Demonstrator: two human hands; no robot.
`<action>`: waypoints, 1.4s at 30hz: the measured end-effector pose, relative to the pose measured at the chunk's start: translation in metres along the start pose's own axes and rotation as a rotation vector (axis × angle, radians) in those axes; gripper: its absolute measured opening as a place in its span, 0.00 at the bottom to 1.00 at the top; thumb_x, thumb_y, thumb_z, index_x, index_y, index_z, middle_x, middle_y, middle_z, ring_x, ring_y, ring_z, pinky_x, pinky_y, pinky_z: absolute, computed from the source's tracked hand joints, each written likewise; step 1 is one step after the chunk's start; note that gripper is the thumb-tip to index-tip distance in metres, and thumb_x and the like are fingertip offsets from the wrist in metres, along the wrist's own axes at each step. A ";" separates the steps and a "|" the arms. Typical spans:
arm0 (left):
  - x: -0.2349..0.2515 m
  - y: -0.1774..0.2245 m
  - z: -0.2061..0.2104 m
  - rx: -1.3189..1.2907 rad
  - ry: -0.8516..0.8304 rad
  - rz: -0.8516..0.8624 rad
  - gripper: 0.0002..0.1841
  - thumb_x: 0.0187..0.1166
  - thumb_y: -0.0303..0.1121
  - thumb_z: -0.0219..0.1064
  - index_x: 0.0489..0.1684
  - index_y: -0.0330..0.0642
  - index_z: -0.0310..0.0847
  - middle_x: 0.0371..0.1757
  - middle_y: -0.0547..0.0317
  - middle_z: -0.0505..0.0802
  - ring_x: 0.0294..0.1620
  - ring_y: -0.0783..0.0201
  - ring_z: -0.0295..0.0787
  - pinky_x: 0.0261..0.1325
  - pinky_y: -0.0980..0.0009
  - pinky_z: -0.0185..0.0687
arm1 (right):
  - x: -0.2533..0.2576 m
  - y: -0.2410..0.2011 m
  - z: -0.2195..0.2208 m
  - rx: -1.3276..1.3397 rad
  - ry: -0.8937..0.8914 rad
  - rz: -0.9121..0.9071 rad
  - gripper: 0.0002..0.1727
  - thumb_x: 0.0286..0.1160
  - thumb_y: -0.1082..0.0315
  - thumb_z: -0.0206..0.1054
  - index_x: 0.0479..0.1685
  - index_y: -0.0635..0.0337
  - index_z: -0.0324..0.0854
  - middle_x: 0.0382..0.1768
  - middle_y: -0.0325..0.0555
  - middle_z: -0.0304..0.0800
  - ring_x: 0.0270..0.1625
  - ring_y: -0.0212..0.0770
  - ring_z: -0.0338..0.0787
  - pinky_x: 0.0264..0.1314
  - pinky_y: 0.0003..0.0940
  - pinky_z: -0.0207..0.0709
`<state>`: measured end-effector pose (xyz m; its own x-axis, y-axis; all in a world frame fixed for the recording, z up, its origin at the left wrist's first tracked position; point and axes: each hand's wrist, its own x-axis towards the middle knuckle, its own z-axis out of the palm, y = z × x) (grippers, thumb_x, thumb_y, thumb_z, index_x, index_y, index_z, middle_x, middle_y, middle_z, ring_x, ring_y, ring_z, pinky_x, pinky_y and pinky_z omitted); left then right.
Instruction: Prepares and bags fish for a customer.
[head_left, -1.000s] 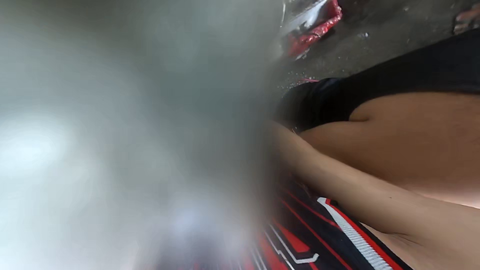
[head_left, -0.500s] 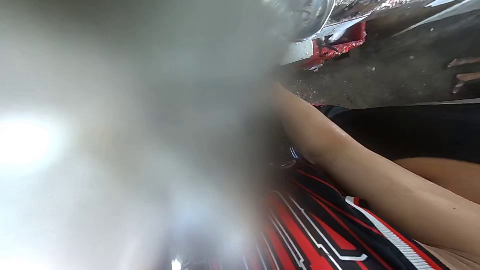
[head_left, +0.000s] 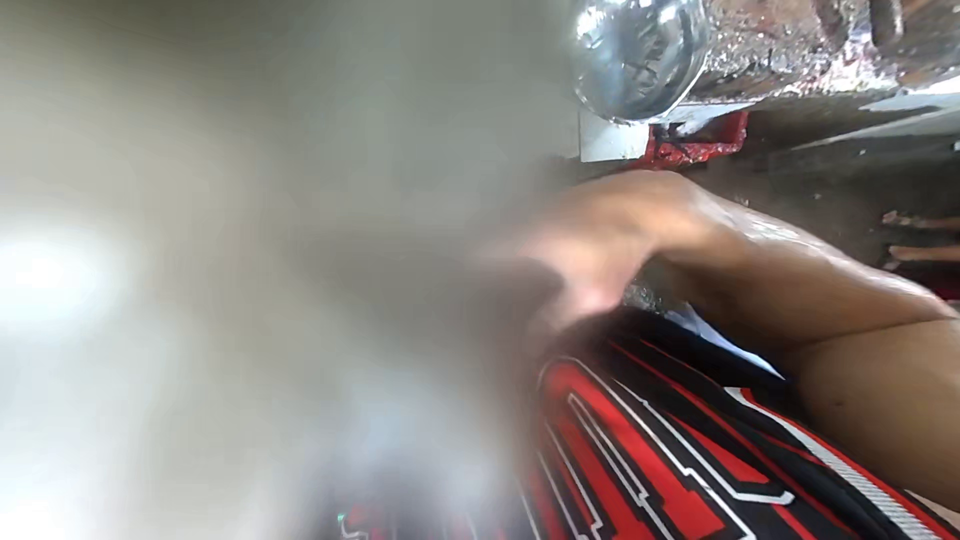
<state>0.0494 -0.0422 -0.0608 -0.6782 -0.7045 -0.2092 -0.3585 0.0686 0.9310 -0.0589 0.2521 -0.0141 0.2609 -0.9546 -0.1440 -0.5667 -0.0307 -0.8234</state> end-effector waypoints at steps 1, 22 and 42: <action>0.003 0.001 0.000 0.001 0.007 0.007 0.11 0.92 0.39 0.55 0.38 0.50 0.78 0.28 0.75 0.89 0.24 0.78 0.84 0.27 0.79 0.79 | 0.000 -0.035 -0.022 -0.222 -0.114 0.155 0.24 0.57 0.46 0.80 0.49 0.47 0.86 0.28 0.30 0.85 0.30 0.34 0.87 0.32 0.38 0.82; -0.001 0.028 -0.004 0.004 -0.116 0.181 0.15 0.89 0.36 0.59 0.30 0.41 0.83 0.22 0.72 0.86 0.21 0.80 0.77 0.27 0.79 0.75 | 0.037 -0.008 -0.115 0.084 0.355 -0.132 0.10 0.79 0.66 0.64 0.45 0.59 0.89 0.36 0.35 0.93 0.37 0.24 0.90 0.41 0.25 0.88; 0.012 0.036 0.028 0.337 0.062 0.202 0.14 0.85 0.37 0.65 0.38 0.37 0.93 0.30 0.57 0.95 0.31 0.67 0.92 0.43 0.61 0.90 | 0.179 0.084 -0.149 -0.475 0.507 0.009 0.10 0.59 0.58 0.75 0.26 0.54 0.90 0.66 0.44 0.87 0.74 0.53 0.78 0.66 0.62 0.69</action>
<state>0.0103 -0.0285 -0.0382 -0.7203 -0.6936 -0.0036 -0.4191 0.4311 0.7991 -0.1758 0.0349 -0.0272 -0.0771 -0.9724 0.2200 -0.8779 -0.0384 -0.4773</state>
